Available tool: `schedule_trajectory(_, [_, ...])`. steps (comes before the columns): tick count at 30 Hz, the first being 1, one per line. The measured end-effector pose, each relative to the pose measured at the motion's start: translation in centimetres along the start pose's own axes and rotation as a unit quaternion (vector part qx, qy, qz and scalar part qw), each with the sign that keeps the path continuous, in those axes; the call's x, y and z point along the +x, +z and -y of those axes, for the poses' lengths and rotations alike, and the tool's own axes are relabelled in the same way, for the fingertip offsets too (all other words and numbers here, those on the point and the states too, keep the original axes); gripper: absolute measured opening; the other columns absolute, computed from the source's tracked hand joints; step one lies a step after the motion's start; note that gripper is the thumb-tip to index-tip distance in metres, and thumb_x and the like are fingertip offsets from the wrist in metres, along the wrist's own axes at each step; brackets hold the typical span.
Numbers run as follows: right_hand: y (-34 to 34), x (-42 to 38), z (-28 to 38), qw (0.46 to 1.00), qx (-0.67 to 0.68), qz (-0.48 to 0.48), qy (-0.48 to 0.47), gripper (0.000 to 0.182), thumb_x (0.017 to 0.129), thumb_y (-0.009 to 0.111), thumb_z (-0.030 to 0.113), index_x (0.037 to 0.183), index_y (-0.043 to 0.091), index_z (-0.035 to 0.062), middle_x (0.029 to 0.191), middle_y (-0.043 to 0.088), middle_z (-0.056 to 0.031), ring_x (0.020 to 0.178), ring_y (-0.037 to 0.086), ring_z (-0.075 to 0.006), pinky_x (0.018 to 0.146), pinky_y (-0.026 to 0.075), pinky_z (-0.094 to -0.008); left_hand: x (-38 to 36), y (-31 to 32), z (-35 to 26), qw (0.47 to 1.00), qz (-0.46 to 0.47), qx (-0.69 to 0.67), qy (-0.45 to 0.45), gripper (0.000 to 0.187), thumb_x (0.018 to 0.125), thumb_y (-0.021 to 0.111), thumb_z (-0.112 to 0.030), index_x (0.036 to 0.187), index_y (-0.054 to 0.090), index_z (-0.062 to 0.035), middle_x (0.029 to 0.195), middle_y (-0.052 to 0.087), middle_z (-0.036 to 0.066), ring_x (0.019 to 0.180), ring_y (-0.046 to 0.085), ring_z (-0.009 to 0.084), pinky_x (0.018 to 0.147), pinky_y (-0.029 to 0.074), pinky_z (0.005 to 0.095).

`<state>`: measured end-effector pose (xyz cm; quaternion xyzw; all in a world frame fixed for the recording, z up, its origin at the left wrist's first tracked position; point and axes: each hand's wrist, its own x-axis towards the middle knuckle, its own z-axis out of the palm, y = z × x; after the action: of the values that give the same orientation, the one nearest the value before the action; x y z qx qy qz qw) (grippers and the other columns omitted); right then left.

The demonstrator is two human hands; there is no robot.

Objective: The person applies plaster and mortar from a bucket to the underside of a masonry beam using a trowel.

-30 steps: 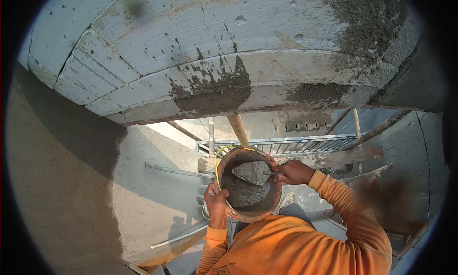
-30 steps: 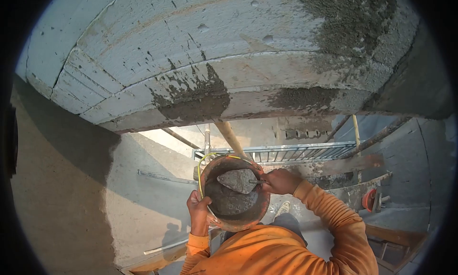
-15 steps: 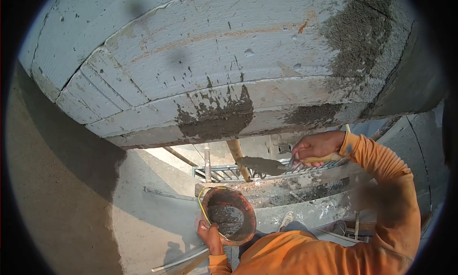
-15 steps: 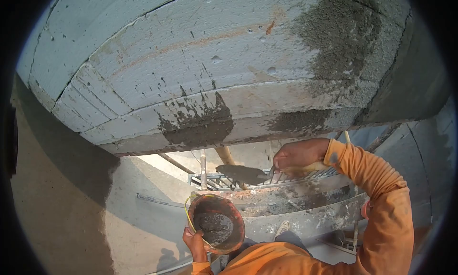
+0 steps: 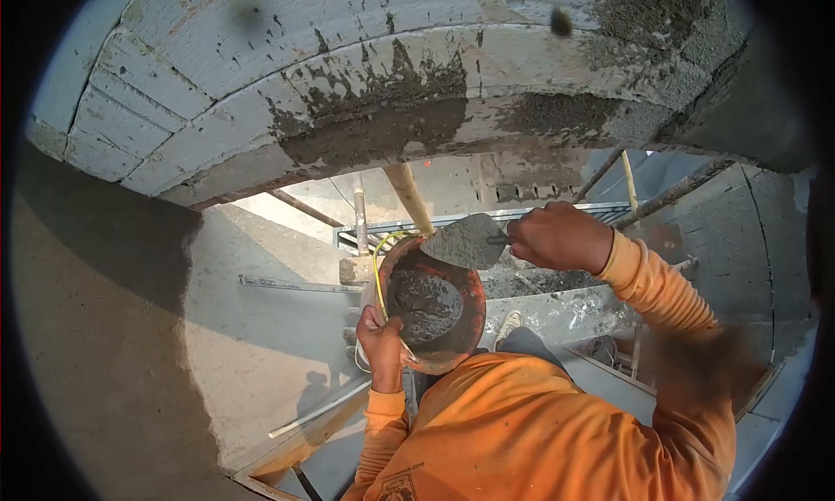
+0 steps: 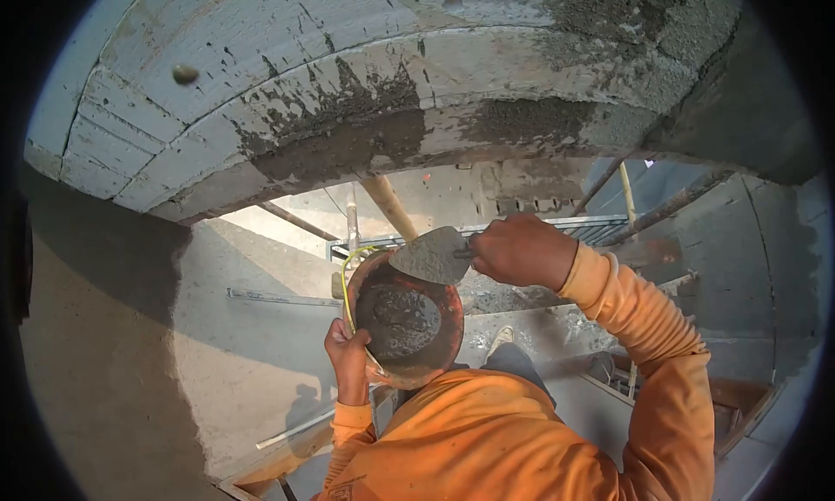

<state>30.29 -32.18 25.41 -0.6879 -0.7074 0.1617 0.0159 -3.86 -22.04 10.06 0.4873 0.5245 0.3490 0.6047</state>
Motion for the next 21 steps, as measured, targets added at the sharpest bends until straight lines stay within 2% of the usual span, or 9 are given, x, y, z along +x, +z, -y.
schedule_trajectory(3, [11.6, 0.7, 0.8, 0.997, -0.07, -0.043, 0.003, 0.012, 0.086, 0.066, 0.016, 0.082, 0.075, 0.0089, 0.086, 0.075, -0.0109, 0.08, 0.076, -0.0299, 0.07, 0.059, -0.0442, -0.2, 2.9, -1.2, 0.999, 0.023, 0.031, 0.022, 0.024, 0.075, 0.06, 0.01, 0.079, 0.046, -0.0095, 0.078, 0.044, -0.005, 0.068, 0.038, 0.0052, 0.06, 0.032, 0.0232])
schedule_trajectory(4, [13.8, 1.0, 1.4, 0.996, -0.08, 0.015, 0.04, 0.012, 0.087, 0.066, 0.017, 0.082, 0.075, 0.0106, 0.087, 0.075, -0.0093, 0.082, 0.076, -0.0281, 0.071, 0.059, -0.0429, -0.1, 4.1, -1.3, 0.999, 0.02, 0.034, 0.022, 0.024, 0.075, 0.06, 0.01, 0.079, 0.046, -0.0095, 0.078, 0.044, -0.005, 0.068, 0.038, 0.0052, 0.06, 0.032, 0.0232])
schedule_trajectory(6, [17.8, 0.7, 1.6, 0.996, -0.084, -0.016, 0.034, 0.014, 0.088, 0.066, 0.019, 0.087, 0.076, 0.0107, 0.084, 0.075, -0.0082, 0.079, 0.076, -0.0283, 0.07, 0.059, -0.0434, -0.4, 6.3, -1.4, 0.997, 0.033, 0.063, 0.041, 0.029, 0.075, 0.064, 0.005, 0.074, 0.039, -0.009, 0.074, 0.035, -0.007, 0.068, 0.031, 0.0058, 0.057, 0.027, 0.025])
schedule_trajectory(9, [21.7, 0.0, -0.5, 0.998, -0.031, -0.046, 0.032, 0.02, 0.092, 0.064, 0.024, 0.091, 0.075, 0.0077, 0.083, 0.075, -0.0107, 0.078, 0.075, -0.0303, 0.07, 0.059, -0.0462, -0.7, 8.3, -0.8, 0.993, 0.06, 0.095, 0.044, 0.025, 0.075, 0.062, 0.008, 0.076, 0.044, -0.0087, 0.076, 0.041, -0.006, 0.068, 0.035, 0.005, 0.058, 0.03, 0.0238])
schedule_trajectory(10, [21.1, -1.3, -1.1, 0.998, -0.031, -0.051, 0.026, 0.02, 0.092, 0.064, 0.024, 0.091, 0.075, 0.0077, 0.083, 0.075, -0.0107, 0.078, 0.075, -0.0303, 0.07, 0.059, -0.0462, -0.8, 8.5, -0.7, 0.991, 0.067, 0.111, 0.045, 0.023, 0.075, 0.061, 0.01, 0.078, 0.047, -0.0085, 0.077, 0.044, -0.006, 0.068, 0.037, 0.0047, 0.058, 0.031, 0.0232])
schedule_trajectory(12, [19.5, -3.9, -2.7, 0.993, 0.071, 0.037, 0.092, 0.026, 0.096, 0.062, 0.029, 0.096, 0.072, 0.0053, 0.084, 0.074, -0.0143, 0.08, 0.074, -0.0355, 0.073, 0.059, -0.0489, -1.0, 8.4, -1.5, 0.994, 0.07, 0.074, 0.046, 0.023, 0.074, 0.061, 0.01, 0.078, 0.048, -0.0083, 0.076, 0.045, -0.006, 0.067, 0.039, 0.0047, 0.058, 0.032, 0.0231])
schedule_trajectory(16, [19.1, -6.5, -4.8, 0.983, 0.147, -0.026, 0.109, 0.029, 0.098, 0.061, 0.032, 0.101, 0.069, 0.0052, 0.086, 0.073, -0.0175, 0.083, 0.072, -0.0402, 0.075, 0.057, -0.0521, -1.3, 9.4, -2.1, 0.997, 0.069, 0.004, 0.024, 0.023, 0.074, 0.063, 0.011, 0.078, 0.049, -0.0067, 0.075, 0.05, -0.004, 0.066, 0.043, 0.0046, 0.058, 0.036, 0.0225])
schedule_trajectory(18, [18.9, -5.3, -6.3, 0.984, 0.17, -0.031, 0.036, 0.029, 0.098, 0.062, 0.034, 0.108, 0.066, 0.0071, 0.083, 0.072, -0.0191, 0.08, 0.071, -0.0432, 0.075, 0.056, -0.0546, -1.4, 9.1, -1.3, 0.998, 0.055, -0.016, 0.002, 0.022, 0.074, 0.062, 0.011, 0.079, 0.05, -0.0064, 0.077, 0.052, -0.004, 0.067, 0.045, 0.0047, 0.059, 0.037, 0.0226])
schedule_trajectory(21, [12.9, -5.6, -6.1, 0.983, 0.179, 0.027, 0.011, 0.032, 0.099, 0.058, 0.036, 0.109, 0.069, 0.0072, 0.087, 0.072, -0.0205, 0.084, 0.07, -0.0434, 0.078, 0.055, -0.0554, -1.9, 8.3, -0.2, 0.999, 0.029, -0.043, 0.01, 0.022, 0.073, 0.061, 0.012, 0.079, 0.05, -0.0065, 0.077, 0.053, -0.004, 0.066, 0.045, 0.0058, 0.059, 0.037, 0.023])
